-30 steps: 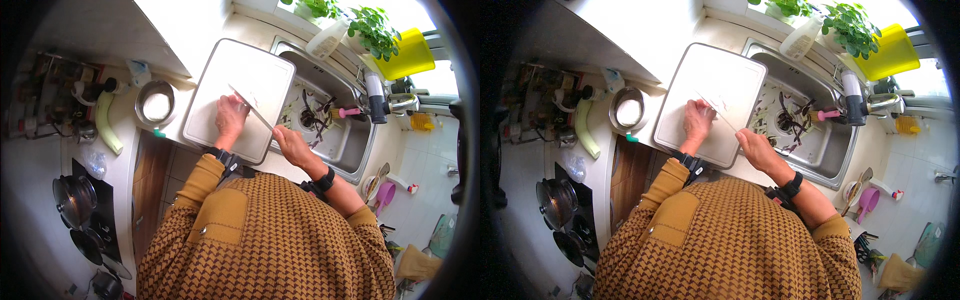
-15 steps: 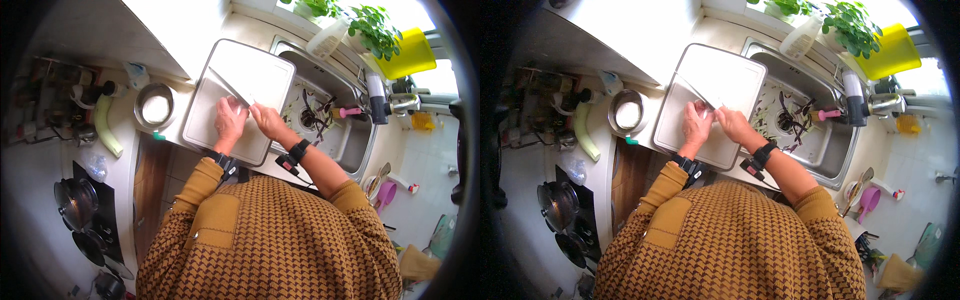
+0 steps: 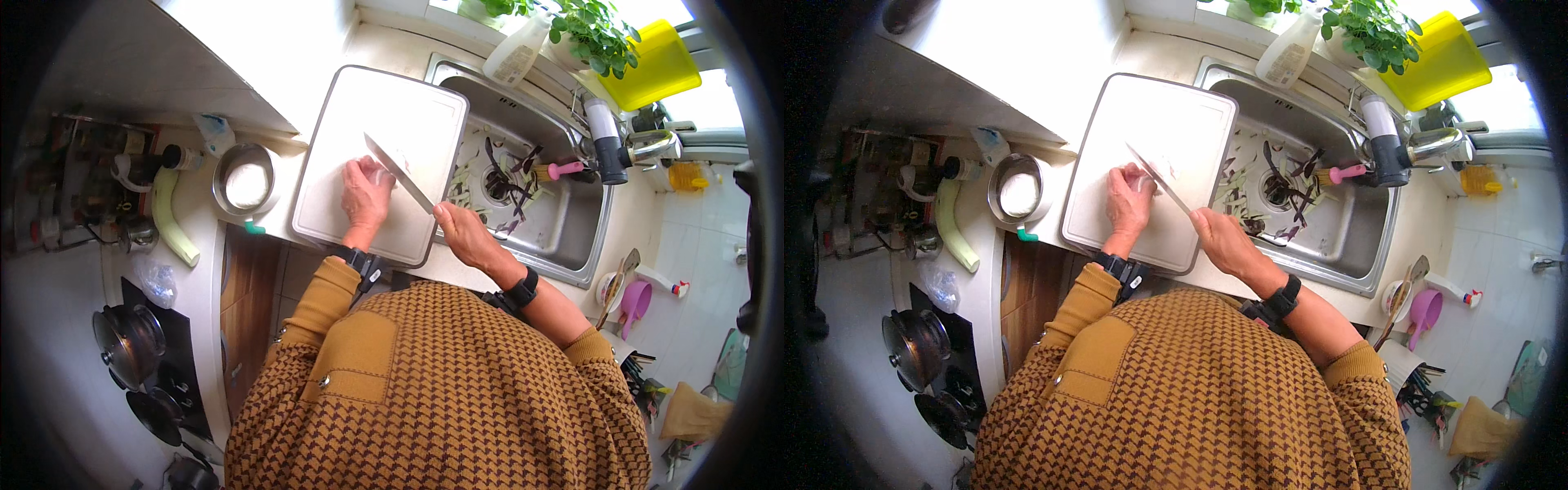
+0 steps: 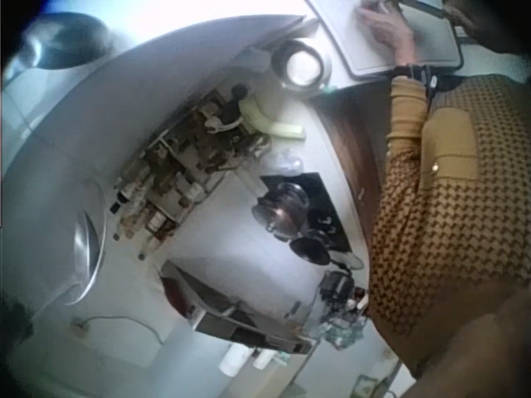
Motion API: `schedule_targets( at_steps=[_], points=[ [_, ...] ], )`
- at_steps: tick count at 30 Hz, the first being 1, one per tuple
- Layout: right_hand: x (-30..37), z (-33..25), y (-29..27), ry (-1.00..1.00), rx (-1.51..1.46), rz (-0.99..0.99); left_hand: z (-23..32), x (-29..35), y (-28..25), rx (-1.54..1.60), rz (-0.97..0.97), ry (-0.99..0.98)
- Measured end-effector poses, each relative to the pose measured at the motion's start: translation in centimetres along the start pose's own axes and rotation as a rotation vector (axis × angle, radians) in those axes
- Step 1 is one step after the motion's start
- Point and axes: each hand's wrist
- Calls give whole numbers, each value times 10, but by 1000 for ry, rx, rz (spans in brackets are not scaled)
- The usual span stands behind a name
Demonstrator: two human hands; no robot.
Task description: The person slices raw meat on a cutting board using a knife, then places the sliced meat into a plastic bag and stores it in the refrigerator. They retrieve green onions from the refrigerator, return to the kitchen, and chop the green onions on the cutting board.
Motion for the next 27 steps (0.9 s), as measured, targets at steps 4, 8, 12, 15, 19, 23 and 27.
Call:
schedule_targets(
  at_steps=[4,8,12,15,19,23,27],
  points=[
    [-19,3,6,-26,-3,-9,-4,-4,4,54,-9,-3],
    [-49,7,32,-90,19,56,-7,-6,6,-66,9,0],
    [-63,13,46,-115,50,89,-10,-6,4,-78,1,0],
    [-64,9,36,-61,-137,117,-13,-4,1,-70,0,35],
    [-37,-4,9,-86,-61,119,-14,-3,1,-40,-1,71],
    [2,-12,-7,-145,43,43,-11,-2,2,-74,-10,36],
    [12,-14,-11,-53,33,-17,-6,0,1,-36,4,48]
  ],
)
Point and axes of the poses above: each hand's wrist, its own x-axis away from the middle knuckle, its own y-axis out of the palm, z = x × y, and after that the axes turned 2 degrees about x, right-handed
